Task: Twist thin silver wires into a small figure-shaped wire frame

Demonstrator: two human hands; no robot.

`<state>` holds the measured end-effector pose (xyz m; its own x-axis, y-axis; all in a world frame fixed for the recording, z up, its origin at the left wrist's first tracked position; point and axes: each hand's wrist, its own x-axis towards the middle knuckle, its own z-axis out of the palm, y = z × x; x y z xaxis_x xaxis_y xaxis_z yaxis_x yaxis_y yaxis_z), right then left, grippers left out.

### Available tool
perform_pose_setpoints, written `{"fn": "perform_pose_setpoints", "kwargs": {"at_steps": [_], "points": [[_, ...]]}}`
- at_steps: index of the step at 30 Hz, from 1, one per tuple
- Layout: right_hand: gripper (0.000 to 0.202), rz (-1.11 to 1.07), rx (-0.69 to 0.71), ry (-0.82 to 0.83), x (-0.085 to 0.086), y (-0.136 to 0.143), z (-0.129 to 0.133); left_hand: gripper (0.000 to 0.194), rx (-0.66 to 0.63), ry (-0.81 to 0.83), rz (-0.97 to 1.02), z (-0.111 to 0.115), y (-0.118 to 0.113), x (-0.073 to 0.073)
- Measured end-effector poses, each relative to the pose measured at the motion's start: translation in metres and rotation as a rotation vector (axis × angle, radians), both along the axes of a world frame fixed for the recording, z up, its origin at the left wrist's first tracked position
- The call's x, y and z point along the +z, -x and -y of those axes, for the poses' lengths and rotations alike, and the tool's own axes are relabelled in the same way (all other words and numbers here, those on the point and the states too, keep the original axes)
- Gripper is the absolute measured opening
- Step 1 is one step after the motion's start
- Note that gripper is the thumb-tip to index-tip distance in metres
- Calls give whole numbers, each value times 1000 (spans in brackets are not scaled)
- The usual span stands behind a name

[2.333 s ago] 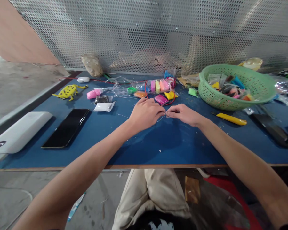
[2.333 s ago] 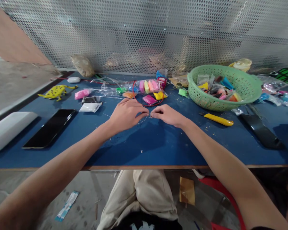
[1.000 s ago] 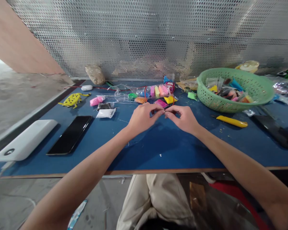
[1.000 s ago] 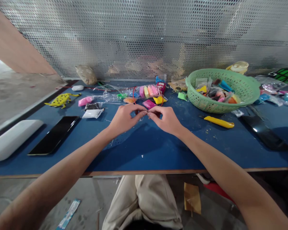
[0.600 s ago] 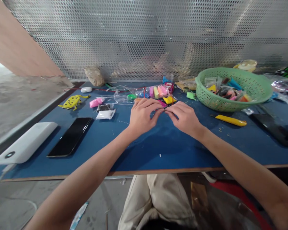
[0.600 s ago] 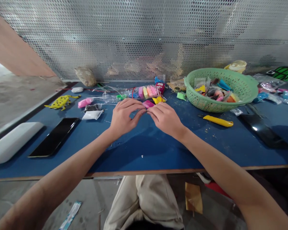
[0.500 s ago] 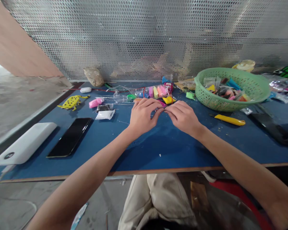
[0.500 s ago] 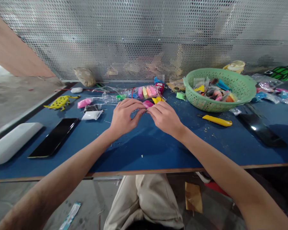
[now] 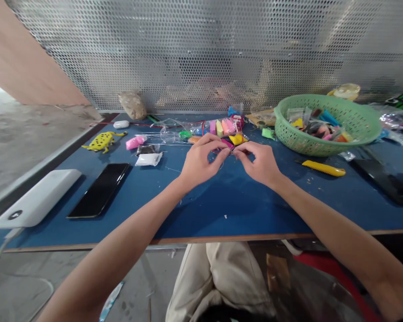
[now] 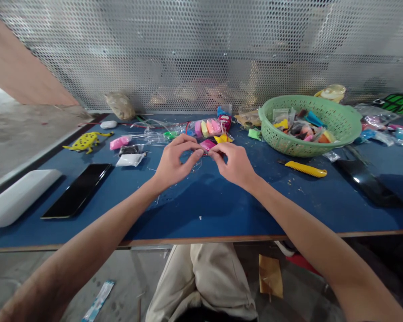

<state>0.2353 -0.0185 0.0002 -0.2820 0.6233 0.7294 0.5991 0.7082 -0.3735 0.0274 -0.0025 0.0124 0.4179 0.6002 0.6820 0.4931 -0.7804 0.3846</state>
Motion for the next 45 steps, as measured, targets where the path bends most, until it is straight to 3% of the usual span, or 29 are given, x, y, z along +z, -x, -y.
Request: {"fn": "perform_pose_setpoints", "kwargs": {"at_steps": [3,8,16,22,29,38,45], "points": [[17,-121,-3,171,4,2,4,31,13,-153,-93,-2,4,-1],[13,-153,42,232,5,2,7,20,41,-377,-284,-7,7,-2],[16,-125,46,166,4,3,7,23,73,-310,-338,0,10,8],[11,-44,4,-6,3,3,8,21,101,-318,-292,0,5,6],[12,210,-33,-201,4,-3,4,20,31,-61,-94,0,-4,7],[12,162,41,-140,6,-3,3,15,-147,197,-21,-6,4,14],[13,72,88,-21,9,-1,8,26,-373,611,117,-13,8,5]]}}
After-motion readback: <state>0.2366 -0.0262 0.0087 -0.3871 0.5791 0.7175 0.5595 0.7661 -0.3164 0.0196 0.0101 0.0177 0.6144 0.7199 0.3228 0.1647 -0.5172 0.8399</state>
